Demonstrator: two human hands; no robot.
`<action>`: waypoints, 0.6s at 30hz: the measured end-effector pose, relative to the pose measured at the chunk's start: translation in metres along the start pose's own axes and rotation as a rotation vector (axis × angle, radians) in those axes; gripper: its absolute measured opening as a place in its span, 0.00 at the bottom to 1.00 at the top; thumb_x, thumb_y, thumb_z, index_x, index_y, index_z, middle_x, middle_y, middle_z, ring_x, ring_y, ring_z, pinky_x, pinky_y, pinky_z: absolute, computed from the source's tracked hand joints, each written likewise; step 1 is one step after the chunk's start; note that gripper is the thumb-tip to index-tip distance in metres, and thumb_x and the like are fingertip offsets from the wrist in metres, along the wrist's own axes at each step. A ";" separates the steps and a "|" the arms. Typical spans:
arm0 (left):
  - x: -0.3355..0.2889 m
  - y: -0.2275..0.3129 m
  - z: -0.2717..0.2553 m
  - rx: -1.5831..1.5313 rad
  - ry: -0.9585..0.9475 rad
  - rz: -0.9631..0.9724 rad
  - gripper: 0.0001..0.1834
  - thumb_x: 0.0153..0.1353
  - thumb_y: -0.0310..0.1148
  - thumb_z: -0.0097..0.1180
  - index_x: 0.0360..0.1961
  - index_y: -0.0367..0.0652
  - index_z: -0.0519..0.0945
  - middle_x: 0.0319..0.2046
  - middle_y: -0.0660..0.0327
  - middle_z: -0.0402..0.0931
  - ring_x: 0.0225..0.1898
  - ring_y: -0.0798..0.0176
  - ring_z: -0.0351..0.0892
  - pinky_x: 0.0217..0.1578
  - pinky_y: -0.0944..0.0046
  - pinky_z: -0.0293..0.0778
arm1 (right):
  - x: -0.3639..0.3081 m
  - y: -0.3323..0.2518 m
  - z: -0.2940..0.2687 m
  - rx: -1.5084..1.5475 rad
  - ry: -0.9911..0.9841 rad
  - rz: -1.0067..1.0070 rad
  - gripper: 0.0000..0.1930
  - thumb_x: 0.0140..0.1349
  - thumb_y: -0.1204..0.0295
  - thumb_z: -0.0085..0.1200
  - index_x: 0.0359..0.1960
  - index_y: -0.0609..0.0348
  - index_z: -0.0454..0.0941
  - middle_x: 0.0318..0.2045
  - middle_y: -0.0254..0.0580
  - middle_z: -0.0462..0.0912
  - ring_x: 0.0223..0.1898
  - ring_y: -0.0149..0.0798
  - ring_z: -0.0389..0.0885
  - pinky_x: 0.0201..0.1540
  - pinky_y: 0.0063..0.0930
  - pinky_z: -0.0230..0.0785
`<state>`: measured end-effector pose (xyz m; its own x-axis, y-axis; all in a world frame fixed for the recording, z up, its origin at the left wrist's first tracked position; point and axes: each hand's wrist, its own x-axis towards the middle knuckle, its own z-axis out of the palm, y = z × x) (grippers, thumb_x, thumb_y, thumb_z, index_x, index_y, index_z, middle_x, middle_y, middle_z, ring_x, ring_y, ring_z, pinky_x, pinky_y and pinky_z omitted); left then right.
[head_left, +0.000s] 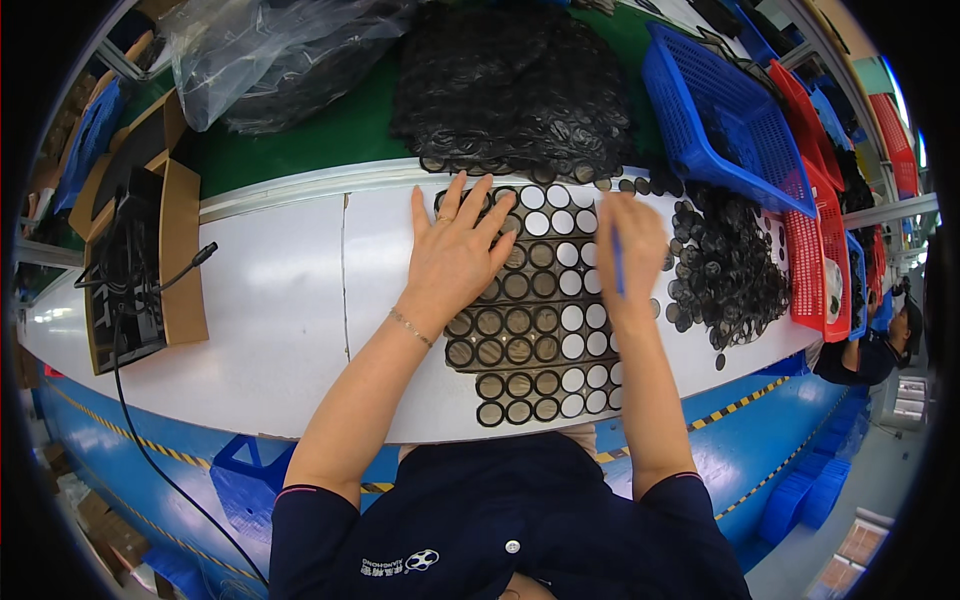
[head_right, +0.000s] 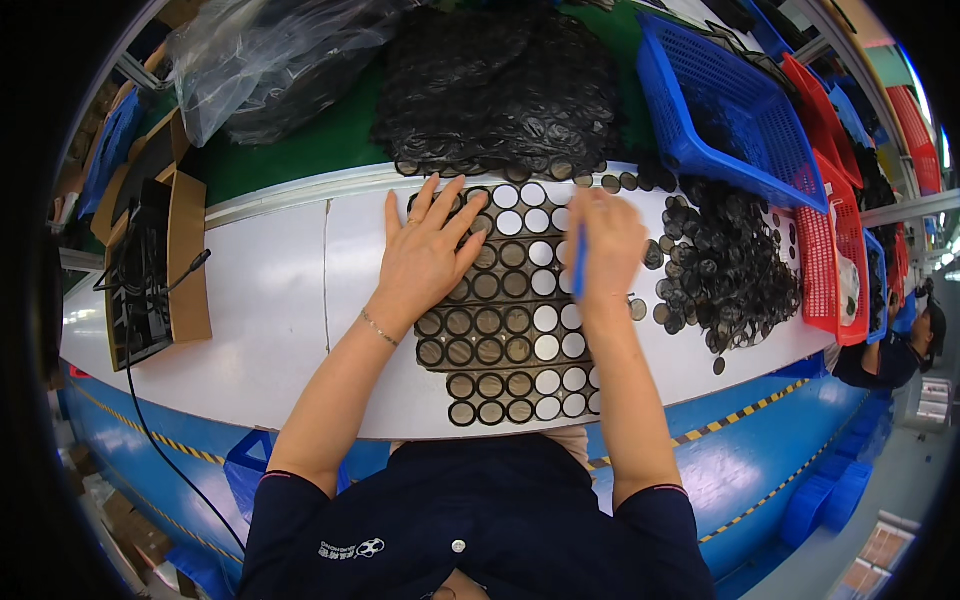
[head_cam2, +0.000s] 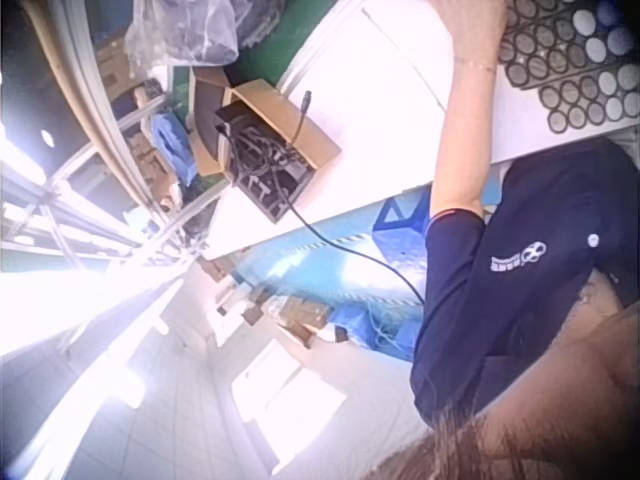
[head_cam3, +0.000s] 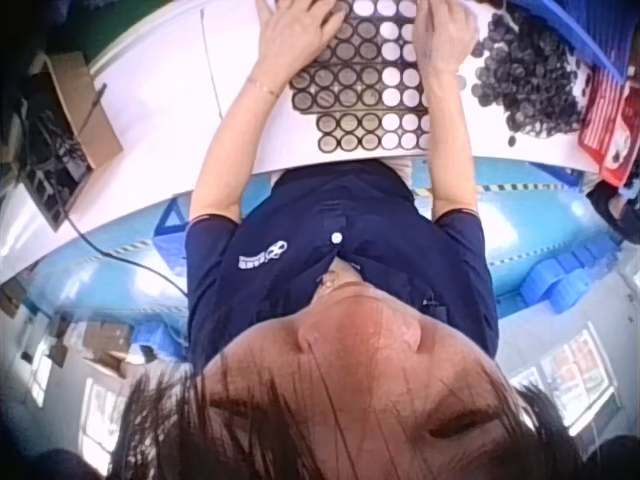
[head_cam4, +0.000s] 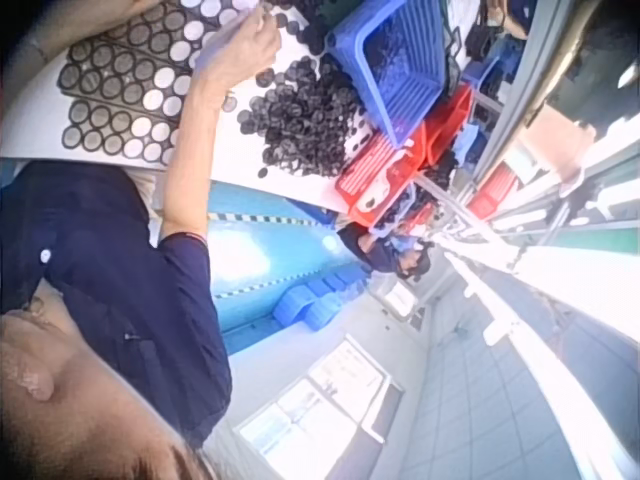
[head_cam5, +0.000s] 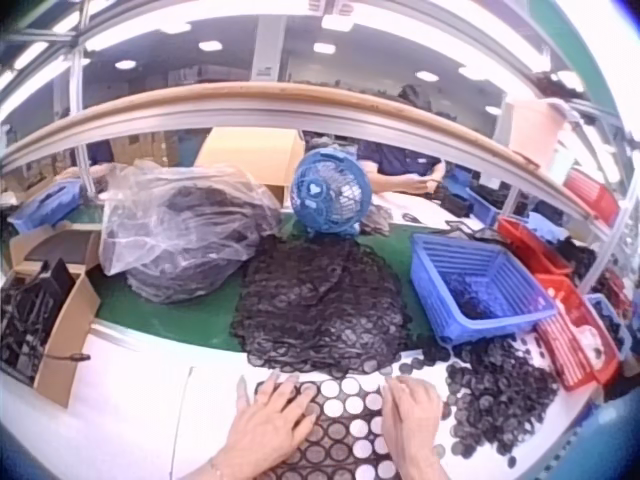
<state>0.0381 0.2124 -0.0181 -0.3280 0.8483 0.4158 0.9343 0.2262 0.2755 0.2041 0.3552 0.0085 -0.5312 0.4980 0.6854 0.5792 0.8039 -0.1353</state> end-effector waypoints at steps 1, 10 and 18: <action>0.001 0.001 -0.001 0.001 0.003 -0.005 0.23 0.65 0.46 0.56 0.60 0.56 0.77 0.65 0.60 0.69 0.69 0.51 0.61 0.66 0.31 0.46 | 0.004 0.028 -0.009 -0.147 0.108 0.056 0.07 0.61 0.72 0.60 0.40 0.55 0.86 0.41 0.45 0.84 0.43 0.43 0.80 0.46 0.36 0.70; -0.005 0.003 -0.005 -0.001 -0.052 0.038 0.23 0.67 0.41 0.54 0.62 0.53 0.75 0.67 0.61 0.66 0.71 0.54 0.58 0.66 0.31 0.48 | -0.029 -0.041 -0.025 0.976 -0.617 0.865 0.15 0.64 0.63 0.61 0.45 0.60 0.85 0.30 0.33 0.83 0.30 0.23 0.78 0.26 0.17 0.67; -0.058 0.031 -0.038 -0.120 -0.259 0.109 0.26 0.66 0.41 0.55 0.64 0.48 0.72 0.68 0.61 0.65 0.72 0.53 0.57 0.68 0.32 0.44 | -0.025 -0.047 -0.025 0.982 -0.605 0.892 0.14 0.64 0.66 0.61 0.44 0.64 0.84 0.29 0.33 0.83 0.29 0.25 0.78 0.32 0.18 0.70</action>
<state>0.0807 0.1523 -0.0003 -0.1653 0.9618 0.2184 0.9338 0.0814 0.3484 0.2059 0.2964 0.0157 -0.5463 0.7987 -0.2523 0.3338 -0.0687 -0.9401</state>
